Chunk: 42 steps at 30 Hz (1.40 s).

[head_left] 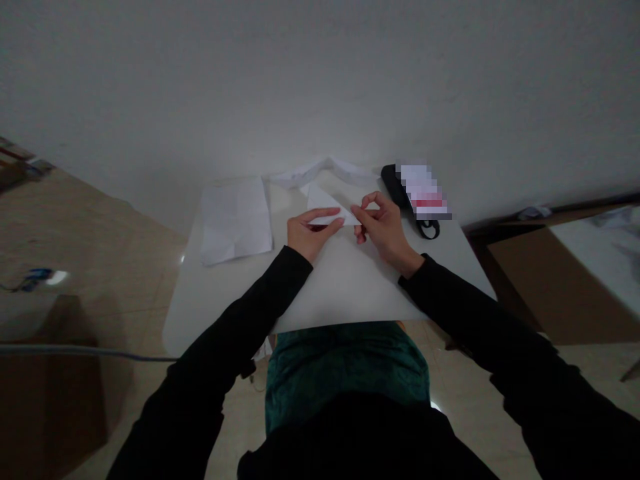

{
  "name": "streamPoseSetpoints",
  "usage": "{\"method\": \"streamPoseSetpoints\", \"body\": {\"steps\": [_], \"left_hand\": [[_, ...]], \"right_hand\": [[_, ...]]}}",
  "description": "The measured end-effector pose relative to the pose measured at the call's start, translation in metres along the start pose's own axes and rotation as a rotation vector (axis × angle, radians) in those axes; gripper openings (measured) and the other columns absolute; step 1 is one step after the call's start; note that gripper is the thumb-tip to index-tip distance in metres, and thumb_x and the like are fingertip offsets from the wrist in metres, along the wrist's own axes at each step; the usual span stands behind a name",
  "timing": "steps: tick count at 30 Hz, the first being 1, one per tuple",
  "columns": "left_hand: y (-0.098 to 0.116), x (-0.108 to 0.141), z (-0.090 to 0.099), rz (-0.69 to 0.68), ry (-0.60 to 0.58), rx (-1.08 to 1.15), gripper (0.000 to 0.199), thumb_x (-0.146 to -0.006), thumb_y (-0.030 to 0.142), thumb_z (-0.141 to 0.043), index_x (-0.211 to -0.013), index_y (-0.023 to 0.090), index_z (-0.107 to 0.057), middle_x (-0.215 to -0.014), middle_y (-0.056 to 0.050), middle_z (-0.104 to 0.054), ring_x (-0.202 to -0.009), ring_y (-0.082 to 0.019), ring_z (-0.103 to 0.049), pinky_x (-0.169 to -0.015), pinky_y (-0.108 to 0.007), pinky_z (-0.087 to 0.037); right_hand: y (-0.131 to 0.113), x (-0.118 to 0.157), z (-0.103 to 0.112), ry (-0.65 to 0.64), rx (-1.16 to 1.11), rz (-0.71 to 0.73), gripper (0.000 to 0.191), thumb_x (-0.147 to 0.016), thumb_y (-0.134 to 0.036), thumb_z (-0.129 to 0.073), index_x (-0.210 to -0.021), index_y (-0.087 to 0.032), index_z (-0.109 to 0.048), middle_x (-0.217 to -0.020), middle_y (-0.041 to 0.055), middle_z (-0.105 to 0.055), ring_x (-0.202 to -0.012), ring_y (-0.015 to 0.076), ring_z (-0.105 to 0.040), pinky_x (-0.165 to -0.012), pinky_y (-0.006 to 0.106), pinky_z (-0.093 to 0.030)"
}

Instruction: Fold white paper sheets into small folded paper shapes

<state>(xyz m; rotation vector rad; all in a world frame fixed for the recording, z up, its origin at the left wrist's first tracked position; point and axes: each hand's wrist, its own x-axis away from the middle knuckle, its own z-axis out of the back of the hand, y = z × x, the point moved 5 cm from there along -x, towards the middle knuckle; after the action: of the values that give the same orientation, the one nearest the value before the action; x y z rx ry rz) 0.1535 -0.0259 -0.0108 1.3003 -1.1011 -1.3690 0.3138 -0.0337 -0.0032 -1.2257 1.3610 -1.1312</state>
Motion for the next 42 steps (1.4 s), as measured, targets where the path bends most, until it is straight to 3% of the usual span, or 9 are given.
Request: {"method": "streamPoseSetpoints", "body": {"steps": [5,9,14,27,29,34,36,39,42], "left_hand": [[-0.002,-0.005,0.006,-0.020,0.033,0.003,0.034,-0.069,0.040,-0.084,-0.095,0.019,-0.079,-0.087,-0.005,-0.078,-0.070,-0.017,-0.073,-0.067,-0.028,-0.062],[-0.001,-0.007,0.009,-0.022,0.054,0.019,0.031,-0.071,0.040,-0.082,-0.093,0.020,-0.079,-0.091,-0.006,-0.079,-0.074,-0.018,-0.073,-0.068,-0.029,-0.062],[0.003,-0.007,0.007,-0.078,0.025,-0.011,0.026,-0.073,0.039,-0.080,-0.091,0.020,-0.079,-0.094,-0.006,-0.078,-0.084,-0.020,-0.074,-0.073,-0.030,-0.063],[0.011,-0.006,0.003,-0.253,-0.001,-0.092,0.019,-0.083,0.033,-0.071,-0.093,0.018,-0.077,-0.097,-0.006,-0.077,-0.089,-0.018,-0.073,-0.078,-0.029,-0.062],[0.013,-0.005,0.005,-0.261,0.029,-0.065,0.027,-0.080,0.034,-0.075,-0.102,0.019,-0.075,-0.104,-0.007,-0.076,-0.093,-0.020,-0.073,-0.075,-0.029,-0.062],[0.011,0.000,-0.001,-0.174,0.080,0.154,0.094,-0.061,0.032,-0.091,-0.143,0.028,-0.045,-0.097,-0.005,-0.075,-0.086,-0.019,-0.074,-0.078,-0.032,-0.061],[0.008,0.003,-0.007,-0.122,0.069,0.234,0.091,-0.057,0.035,-0.093,-0.137,0.026,-0.051,-0.088,-0.003,-0.075,-0.080,-0.018,-0.074,-0.077,-0.033,-0.061],[0.002,0.006,-0.013,-0.052,0.081,0.243,0.051,-0.057,0.042,-0.091,-0.095,0.016,-0.070,-0.080,-0.006,-0.074,-0.073,-0.018,-0.072,-0.071,-0.032,-0.060],[-0.002,0.006,-0.012,-0.014,0.122,0.171,0.039,-0.062,0.046,-0.087,-0.071,0.014,-0.067,-0.071,-0.006,-0.072,-0.064,-0.016,-0.068,-0.061,-0.029,-0.055]], "right_hand": [[-0.017,0.002,-0.004,-0.214,0.008,0.076,0.046,-0.079,-0.062,-0.068,-0.107,-0.026,-0.057,-0.068,-0.0049,-0.065,-0.055,0.0127,-0.070,-0.044,0.021,-0.051],[-0.021,0.001,-0.006,-0.326,0.073,0.147,0.045,-0.064,-0.051,-0.085,-0.093,-0.021,-0.067,-0.074,-0.0001,-0.072,-0.066,0.0166,-0.072,-0.053,0.026,-0.059],[-0.015,-0.002,-0.003,-0.248,0.098,0.132,0.029,-0.068,-0.045,-0.084,-0.073,-0.019,-0.071,-0.074,0.0036,-0.075,-0.065,0.0153,-0.071,-0.066,0.032,-0.063],[-0.004,0.003,-0.005,-0.011,-0.076,0.082,0.034,-0.069,-0.044,-0.085,-0.073,-0.017,-0.064,-0.064,0.0019,-0.074,-0.060,0.0152,-0.073,-0.063,0.029,-0.064],[-0.004,0.003,-0.005,-0.007,-0.090,0.083,0.036,-0.068,-0.043,-0.086,-0.071,-0.018,-0.060,-0.063,0.0010,-0.073,-0.060,0.0156,-0.073,-0.063,0.029,-0.064],[-0.010,0.002,-0.003,-0.003,-0.125,0.095,0.042,-0.065,-0.042,-0.088,-0.068,-0.021,-0.051,-0.064,-0.0002,-0.072,-0.061,0.0161,-0.073,-0.061,0.030,-0.064],[-0.010,0.003,-0.004,-0.012,-0.135,0.087,0.042,-0.065,-0.042,-0.087,-0.069,-0.020,-0.052,-0.065,0.0000,-0.073,-0.060,0.0150,-0.072,-0.061,0.029,-0.063],[-0.005,0.005,-0.005,-0.026,-0.142,0.060,0.039,-0.065,-0.041,-0.087,-0.075,-0.020,-0.055,-0.064,-0.0011,-0.072,-0.057,0.0131,-0.070,-0.056,0.025,-0.059],[0.003,0.005,-0.007,-0.041,-0.112,0.022,0.039,-0.068,-0.042,-0.085,-0.083,-0.019,-0.057,-0.066,-0.0005,-0.073,-0.061,0.0140,-0.072,-0.052,0.022,-0.055]]}}
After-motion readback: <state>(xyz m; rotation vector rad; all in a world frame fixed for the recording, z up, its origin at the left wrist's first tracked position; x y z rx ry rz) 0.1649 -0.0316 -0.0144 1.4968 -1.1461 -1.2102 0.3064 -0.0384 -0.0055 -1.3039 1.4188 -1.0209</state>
